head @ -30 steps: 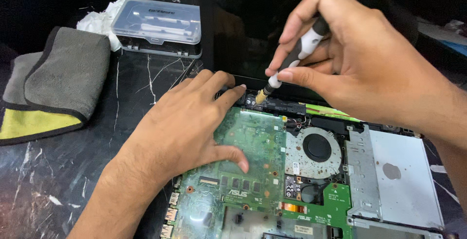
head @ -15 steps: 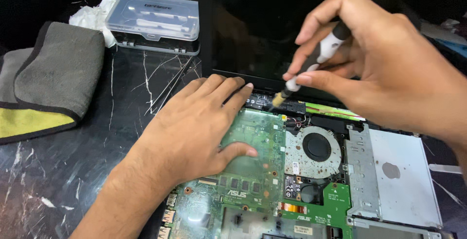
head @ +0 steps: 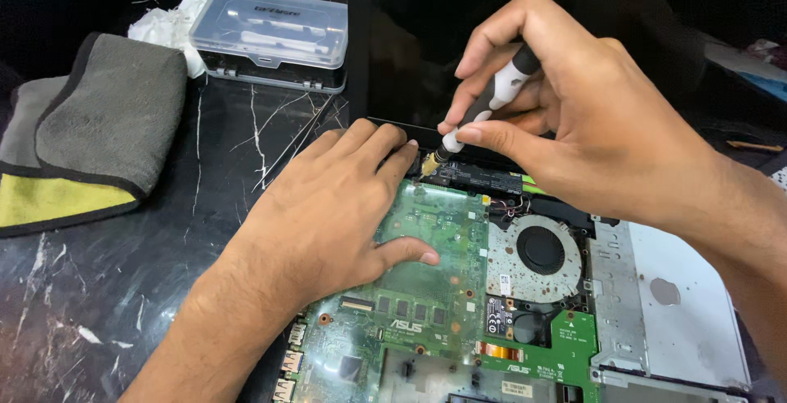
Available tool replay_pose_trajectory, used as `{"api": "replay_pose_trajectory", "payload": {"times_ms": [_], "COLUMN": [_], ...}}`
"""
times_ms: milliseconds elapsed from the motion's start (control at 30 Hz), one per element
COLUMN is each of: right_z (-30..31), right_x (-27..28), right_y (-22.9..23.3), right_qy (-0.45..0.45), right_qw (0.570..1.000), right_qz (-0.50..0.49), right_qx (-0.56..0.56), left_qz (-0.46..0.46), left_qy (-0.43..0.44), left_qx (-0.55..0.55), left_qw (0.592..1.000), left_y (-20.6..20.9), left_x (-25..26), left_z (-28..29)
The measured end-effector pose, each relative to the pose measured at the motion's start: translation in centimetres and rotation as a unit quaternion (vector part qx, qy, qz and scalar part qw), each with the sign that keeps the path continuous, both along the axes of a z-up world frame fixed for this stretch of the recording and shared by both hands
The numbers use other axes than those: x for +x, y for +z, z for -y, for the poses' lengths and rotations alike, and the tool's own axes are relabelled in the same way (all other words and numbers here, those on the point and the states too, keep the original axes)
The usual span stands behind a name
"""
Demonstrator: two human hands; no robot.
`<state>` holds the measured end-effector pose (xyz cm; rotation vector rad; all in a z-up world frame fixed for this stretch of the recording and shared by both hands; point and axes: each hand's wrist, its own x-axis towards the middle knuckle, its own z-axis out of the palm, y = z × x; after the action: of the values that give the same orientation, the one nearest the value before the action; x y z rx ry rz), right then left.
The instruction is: The person uses a screwdriver to remove screws from the motherboard of a disassembled laptop. They carefully unscrew fasteners near the cooling fan and other components, placing the screws aside.
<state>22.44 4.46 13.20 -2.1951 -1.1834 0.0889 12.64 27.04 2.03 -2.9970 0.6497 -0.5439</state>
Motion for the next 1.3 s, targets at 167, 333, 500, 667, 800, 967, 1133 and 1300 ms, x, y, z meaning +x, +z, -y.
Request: {"api": "replay_pose_trajectory", "payload": {"times_ms": [167,333,500,667,800,967,1133,1300], "right_z": [-0.4,-1.1,-2.4,-2.7,-2.9,-2.9,-3.0,-3.1], "right_x": [-0.2,0.1,0.2,0.0,-0.3,-0.2,-0.3,-0.9], "right_y": [0.1,0.5,1.8,0.6,0.9,-0.5,0.6,-0.3], "right_qy": [-0.009,0.031,0.049,0.056,0.006,0.076,0.043,0.048], "right_qw": [1.000,0.999,0.997,0.992,0.980,0.985,0.993,0.992], "right_qz": [-0.018,0.008,-0.001,0.106,0.168,0.154,0.100,0.108], "right_qx": [0.004,-0.017,-0.061,-0.047,-0.107,-0.011,-0.051,-0.034], "left_qz": [0.015,0.014,-0.002,-0.001,0.002,0.008,0.007,-0.002], "left_qy": [0.000,0.002,-0.005,0.001,0.005,0.038,0.045,0.053], "left_qx": [0.017,0.019,0.005,0.002,0.009,0.044,0.040,0.041], "left_qw": [1.000,1.000,1.000,1.000,1.000,0.998,0.998,0.998], "left_y": [-0.1,0.1,0.3,0.2,0.3,0.1,0.2,-0.1], "left_x": [0.0,0.1,0.1,0.0,0.1,-0.2,0.1,-0.2], "left_z": [0.0,0.1,0.1,0.1,0.0,0.1,0.1,0.1]}}
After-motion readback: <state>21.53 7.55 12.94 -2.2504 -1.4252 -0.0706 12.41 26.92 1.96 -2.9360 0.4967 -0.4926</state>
